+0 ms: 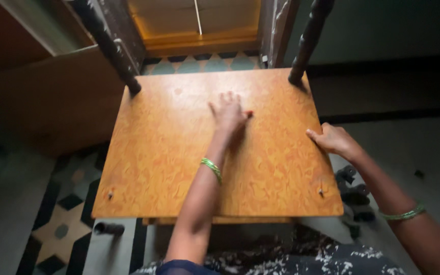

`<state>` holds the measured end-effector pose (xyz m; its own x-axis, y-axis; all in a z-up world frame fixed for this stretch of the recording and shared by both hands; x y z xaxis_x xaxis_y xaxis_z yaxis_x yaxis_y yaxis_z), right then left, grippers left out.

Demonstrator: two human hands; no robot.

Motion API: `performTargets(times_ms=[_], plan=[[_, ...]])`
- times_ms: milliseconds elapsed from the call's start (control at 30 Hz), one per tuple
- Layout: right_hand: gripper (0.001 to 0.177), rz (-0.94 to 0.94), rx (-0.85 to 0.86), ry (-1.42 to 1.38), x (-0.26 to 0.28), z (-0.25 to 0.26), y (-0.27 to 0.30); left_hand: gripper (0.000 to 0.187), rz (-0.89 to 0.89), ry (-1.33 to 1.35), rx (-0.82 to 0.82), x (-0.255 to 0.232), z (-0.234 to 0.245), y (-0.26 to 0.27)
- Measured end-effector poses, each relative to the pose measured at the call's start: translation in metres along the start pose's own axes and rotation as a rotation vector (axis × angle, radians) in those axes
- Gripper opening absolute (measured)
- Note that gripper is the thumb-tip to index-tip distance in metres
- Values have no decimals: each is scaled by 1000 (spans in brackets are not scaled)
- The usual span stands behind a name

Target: The person assembles a small wooden table by screwing cylindrical metal legs into the underside of the tabletop. They handle each leg individually, aligning and tightening them by hand, then flip the table upright to check the assembly.

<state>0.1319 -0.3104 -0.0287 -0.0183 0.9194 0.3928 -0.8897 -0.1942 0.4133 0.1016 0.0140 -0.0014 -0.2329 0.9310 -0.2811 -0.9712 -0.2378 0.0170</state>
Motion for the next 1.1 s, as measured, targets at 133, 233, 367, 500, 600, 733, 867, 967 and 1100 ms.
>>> performTargets(times_ms=[133, 233, 367, 500, 600, 733, 867, 967, 1100], plan=[[63, 209, -175, 48, 38, 52, -22, 85, -203, 111, 7, -50, -41, -53], [50, 369, -379, -136, 73, 90, -35, 81, -295, 308, -56, -73, -59, -92], [36, 651, -700, -390, 119, 137, -38, 82, -410, 548, -300, -99, -50, -111], [52, 872, -875, -489, 145, 163, -36, 78, -415, 778, -357, -122, -31, -115], [51, 886, -922, -509, 156, 175, -44, 61, -316, 844, -362, -133, -15, -116], [47, 800, -950, -538, 158, 183, -51, 56, -233, 745, -403, -144, 6, -111], [40, 779, -955, -514, 156, 187, -53, 51, -359, 768, -446, -150, 19, -108], [38, 661, -751, -587, 144, 190, -75, 49, -421, 827, -450, -151, 21, -106], [51, 941, -242, -813, 156, 198, -91, 50, -402, 841, -413, -148, 16, -110]])
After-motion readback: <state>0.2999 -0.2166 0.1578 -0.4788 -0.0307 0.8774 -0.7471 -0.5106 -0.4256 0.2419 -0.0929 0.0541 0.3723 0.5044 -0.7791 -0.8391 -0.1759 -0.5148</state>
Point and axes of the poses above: each hand's wrist, its own y-axis away from the middle knuckle, its own z-axis out of the back of the hand, x = y × z, the point moved 9 cm from there along -y, towards the middle knuckle, and after that the axes turned 4 degrees about x, right-handed, at the moved point
